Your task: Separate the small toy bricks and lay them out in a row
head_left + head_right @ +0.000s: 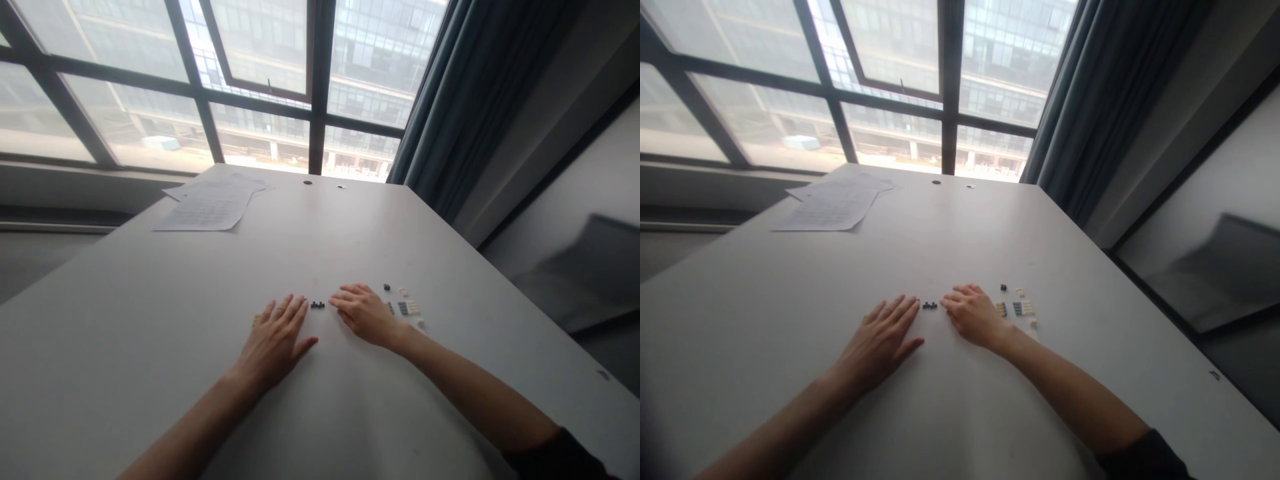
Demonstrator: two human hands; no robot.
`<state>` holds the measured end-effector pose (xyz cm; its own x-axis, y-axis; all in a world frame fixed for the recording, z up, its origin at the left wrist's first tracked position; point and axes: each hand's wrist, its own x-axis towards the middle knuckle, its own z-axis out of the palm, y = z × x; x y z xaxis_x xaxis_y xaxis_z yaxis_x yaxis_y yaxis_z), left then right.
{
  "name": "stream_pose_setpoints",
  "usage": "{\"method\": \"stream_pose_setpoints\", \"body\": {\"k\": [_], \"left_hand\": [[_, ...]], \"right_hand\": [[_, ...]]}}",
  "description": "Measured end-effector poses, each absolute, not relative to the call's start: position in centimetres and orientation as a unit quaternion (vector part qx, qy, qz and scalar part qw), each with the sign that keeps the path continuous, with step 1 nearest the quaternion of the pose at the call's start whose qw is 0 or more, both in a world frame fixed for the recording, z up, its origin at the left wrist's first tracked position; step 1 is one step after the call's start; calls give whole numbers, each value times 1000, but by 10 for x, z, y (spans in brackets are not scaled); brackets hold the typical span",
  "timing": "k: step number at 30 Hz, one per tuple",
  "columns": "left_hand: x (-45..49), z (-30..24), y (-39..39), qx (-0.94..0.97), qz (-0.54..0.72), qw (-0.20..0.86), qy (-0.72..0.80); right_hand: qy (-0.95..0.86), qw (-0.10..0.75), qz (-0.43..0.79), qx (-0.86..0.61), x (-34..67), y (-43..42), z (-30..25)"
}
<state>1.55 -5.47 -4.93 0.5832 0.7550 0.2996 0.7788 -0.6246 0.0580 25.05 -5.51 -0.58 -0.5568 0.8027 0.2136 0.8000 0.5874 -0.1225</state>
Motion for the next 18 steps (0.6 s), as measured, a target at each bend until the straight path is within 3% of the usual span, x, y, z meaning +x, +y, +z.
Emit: {"method": "stream_pose_setpoints", "body": {"k": [9,18], "left_hand": [[16,-48,-54,-889,-147,39,-433],[44,-44,-39,-894,-124,10,-430]], "right_hand": [[-893,85,-9,-441,214,-53,-20],[-875,60,6,-480,293,-44,-17]]}}
